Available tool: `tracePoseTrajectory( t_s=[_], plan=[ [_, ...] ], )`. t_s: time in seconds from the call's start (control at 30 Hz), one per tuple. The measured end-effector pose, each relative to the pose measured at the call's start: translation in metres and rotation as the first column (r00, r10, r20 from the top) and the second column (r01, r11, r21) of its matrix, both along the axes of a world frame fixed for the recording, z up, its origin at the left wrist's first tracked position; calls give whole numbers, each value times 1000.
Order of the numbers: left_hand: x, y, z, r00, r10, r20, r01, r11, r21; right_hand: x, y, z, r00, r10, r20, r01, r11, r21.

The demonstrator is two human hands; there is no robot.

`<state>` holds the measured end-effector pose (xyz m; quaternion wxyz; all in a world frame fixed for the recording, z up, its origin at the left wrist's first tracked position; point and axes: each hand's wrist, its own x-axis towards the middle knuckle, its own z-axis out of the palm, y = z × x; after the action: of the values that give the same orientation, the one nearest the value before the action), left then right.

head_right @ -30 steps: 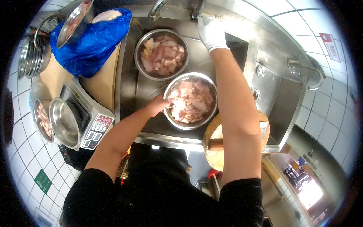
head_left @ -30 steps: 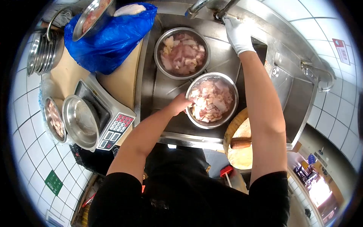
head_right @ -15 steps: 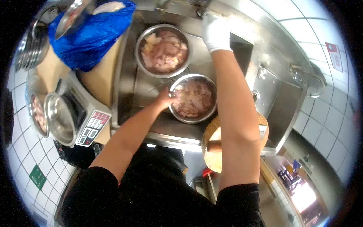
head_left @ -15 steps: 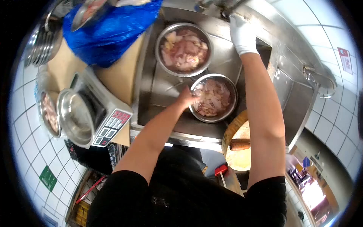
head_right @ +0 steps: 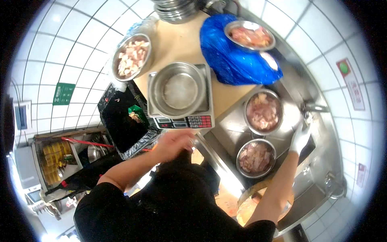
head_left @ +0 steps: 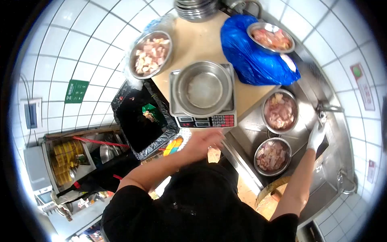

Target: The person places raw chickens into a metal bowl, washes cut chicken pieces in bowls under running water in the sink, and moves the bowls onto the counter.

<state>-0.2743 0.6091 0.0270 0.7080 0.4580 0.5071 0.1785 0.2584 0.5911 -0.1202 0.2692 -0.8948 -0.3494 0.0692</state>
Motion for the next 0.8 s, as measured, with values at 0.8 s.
tracePoseTrajectory(
  t_s=[0.8],
  plan=[
    [-311, 274, -163, 385, 861, 332, -785, 495, -373, -239, -173, 109, 963, -209, -170, 206, 978, -34]
  ],
)
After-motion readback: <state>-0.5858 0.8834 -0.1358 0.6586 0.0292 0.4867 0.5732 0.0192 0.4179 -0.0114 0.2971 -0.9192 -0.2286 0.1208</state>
